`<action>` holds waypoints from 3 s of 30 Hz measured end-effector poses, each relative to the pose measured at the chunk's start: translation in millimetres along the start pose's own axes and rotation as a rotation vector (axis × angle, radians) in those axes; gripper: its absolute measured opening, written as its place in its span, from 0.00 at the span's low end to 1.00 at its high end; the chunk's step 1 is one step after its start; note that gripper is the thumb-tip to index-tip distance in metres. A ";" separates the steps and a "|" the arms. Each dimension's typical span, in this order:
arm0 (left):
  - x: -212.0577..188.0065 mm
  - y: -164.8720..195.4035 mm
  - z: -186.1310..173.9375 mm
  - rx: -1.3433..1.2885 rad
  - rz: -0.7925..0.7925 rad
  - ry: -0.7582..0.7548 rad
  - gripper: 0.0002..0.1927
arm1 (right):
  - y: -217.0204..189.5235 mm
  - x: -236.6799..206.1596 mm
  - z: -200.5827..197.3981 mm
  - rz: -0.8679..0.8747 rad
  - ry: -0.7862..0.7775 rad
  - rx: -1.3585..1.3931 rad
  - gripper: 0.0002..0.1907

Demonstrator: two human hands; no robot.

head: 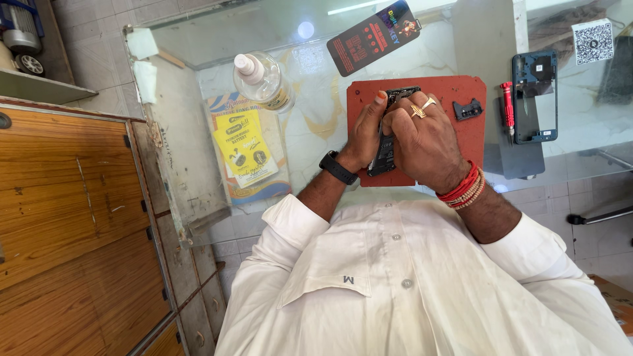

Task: The person pries open the back cover of a smartphone on a red mat, unscrews internal screws with a red screwdriver, and uses a thin metal tool to work on the phone's internal components. They briefly walk to a workbench to pick a tool from a tray, then continue prying at the internals.

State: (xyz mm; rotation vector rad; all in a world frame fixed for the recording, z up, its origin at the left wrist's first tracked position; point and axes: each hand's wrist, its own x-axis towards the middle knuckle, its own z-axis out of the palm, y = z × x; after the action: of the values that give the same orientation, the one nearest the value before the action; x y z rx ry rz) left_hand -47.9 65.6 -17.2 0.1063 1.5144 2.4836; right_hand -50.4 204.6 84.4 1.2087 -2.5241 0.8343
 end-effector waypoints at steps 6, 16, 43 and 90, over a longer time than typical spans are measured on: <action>-0.8 -3.8 -1.3 0.003 -0.001 0.001 0.34 | -0.6 -0.1 0.2 0.003 0.016 0.016 0.11; 4.4 -0.1 0.8 -0.486 -0.013 0.000 0.38 | -3.2 -5.2 -9.8 0.004 0.192 0.031 0.11; -6.7 24.3 -3.9 -0.234 0.210 -0.047 0.49 | 6.3 -64.9 13.1 0.547 0.110 0.830 0.43; -66.3 27.3 -10.9 -0.760 -0.027 -0.038 0.43 | -145.3 -129.0 10.1 0.635 0.425 0.163 0.09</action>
State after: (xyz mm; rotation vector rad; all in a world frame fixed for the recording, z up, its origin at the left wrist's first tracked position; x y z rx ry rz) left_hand 10.3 28.8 5.7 -0.0005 0.4733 2.8187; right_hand 144.0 209.2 79.3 0.1842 -2.5045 1.2859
